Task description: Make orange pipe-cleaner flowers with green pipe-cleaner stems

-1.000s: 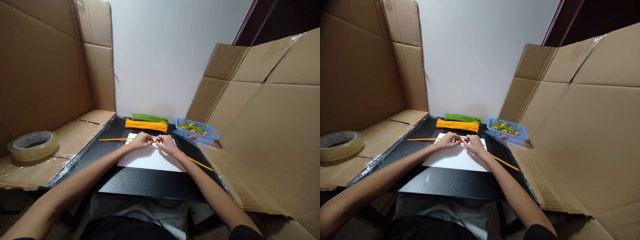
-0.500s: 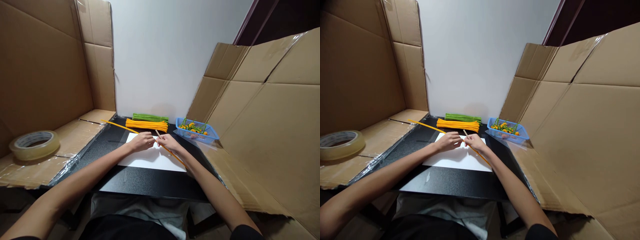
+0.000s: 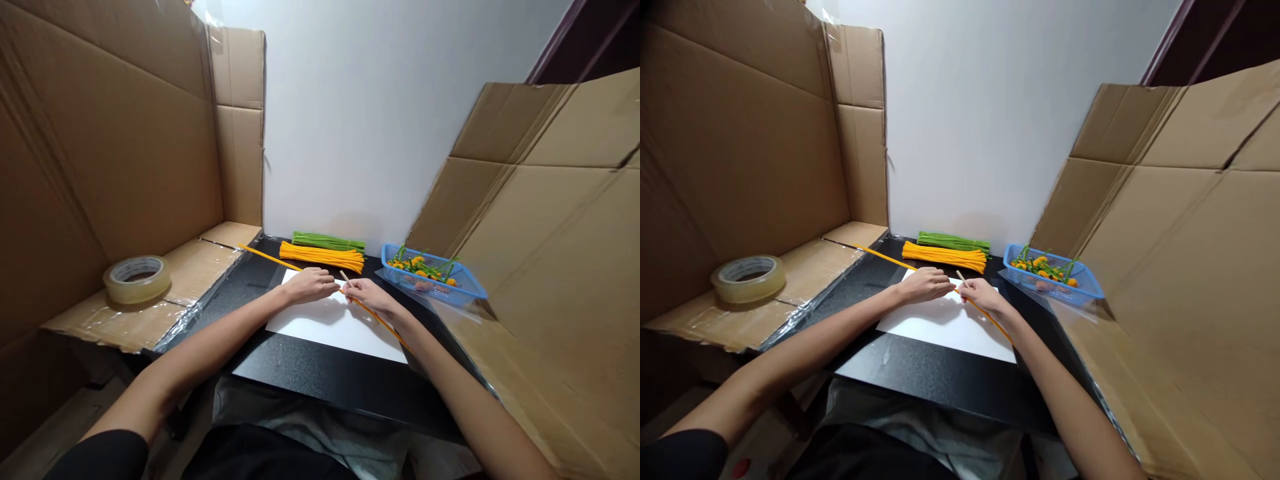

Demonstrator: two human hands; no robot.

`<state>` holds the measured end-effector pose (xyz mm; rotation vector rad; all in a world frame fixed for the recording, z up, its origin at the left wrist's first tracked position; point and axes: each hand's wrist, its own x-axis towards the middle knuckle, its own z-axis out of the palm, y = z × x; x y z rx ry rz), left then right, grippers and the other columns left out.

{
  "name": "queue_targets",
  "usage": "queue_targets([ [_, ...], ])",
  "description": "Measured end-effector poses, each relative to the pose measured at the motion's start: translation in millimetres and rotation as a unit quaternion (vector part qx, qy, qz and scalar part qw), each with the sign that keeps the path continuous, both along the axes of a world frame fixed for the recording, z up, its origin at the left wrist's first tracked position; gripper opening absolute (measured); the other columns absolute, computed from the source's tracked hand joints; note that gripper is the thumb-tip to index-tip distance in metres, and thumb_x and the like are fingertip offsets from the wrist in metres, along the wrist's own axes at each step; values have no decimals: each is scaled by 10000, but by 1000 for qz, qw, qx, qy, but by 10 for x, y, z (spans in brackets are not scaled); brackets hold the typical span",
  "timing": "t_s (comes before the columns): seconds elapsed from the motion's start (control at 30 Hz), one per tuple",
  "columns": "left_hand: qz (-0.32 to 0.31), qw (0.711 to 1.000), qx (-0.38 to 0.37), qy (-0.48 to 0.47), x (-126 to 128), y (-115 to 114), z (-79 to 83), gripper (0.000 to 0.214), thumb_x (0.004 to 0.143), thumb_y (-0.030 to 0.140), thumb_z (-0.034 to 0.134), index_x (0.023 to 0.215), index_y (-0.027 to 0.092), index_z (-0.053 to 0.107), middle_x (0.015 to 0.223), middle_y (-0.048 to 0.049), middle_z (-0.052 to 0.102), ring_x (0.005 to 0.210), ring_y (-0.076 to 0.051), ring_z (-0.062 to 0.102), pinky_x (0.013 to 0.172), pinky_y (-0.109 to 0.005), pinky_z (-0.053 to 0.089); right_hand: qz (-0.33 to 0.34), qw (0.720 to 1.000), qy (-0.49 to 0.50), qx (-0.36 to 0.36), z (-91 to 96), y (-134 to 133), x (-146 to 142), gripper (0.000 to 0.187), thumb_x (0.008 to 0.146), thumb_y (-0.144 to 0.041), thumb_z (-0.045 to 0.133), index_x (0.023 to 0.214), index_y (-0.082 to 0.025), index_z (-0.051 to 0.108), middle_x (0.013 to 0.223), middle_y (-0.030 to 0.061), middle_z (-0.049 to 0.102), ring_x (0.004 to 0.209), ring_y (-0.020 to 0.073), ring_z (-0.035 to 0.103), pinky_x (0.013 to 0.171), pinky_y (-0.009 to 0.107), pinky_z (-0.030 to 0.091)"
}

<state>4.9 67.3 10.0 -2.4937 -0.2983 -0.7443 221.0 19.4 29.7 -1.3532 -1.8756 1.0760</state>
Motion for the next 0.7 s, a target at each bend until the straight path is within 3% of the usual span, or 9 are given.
queue_targets([
  [0.1,58,994,-89,-24,-130,144,-12,311,1030,331,452,1107,181,714,906,-63,737,766,-141,651,628,-258,391,-40,982,-138,121,30,119,256,196,773,-349,569,665,-186,582,656,6,588,628,140,482,615,263,340],
  [0.2,101,980,-171,-27,-316,306,-3,294,1019,331,479,1096,194,728,1008,-59,756,800,-155,683,618,-245,380,-89,954,-236,161,114,235,697,187,802,-304,533,652,-196,564,674,27,628,658,160,537,641,272,370],
  [0.33,128,957,-256,-39,-489,459,1,237,985,257,525,1034,189,747,1005,-64,766,849,-174,695,664,-231,393,-129,936,-318,81,231,300,1392,169,767,-250,573,606,-198,576,651,44,669,641,180,593,635,280,392],
  [0.43,121,932,-335,-71,-546,523,-6,229,958,219,535,963,174,760,918,-63,769,827,-171,689,685,-222,404,-192,920,-340,33,272,282,1760,173,750,-244,623,582,-205,606,627,46,678,616,189,615,605,279,390],
  [0.57,106,879,-441,-147,-591,568,-3,278,944,324,549,926,149,765,798,-55,748,703,-148,647,644,-219,404,-203,928,-313,9,285,231,1863,188,759,-243,615,576,-201,624,584,44,666,568,180,594,593,280,401],
  [0.7,82,844,-512,-138,-549,529,16,433,852,503,658,1088,151,747,935,-74,750,806,-172,643,682,-233,424,-178,956,-227,52,296,221,1712,132,732,-256,625,619,-189,631,623,38,690,638,174,617,643,265,439],
])
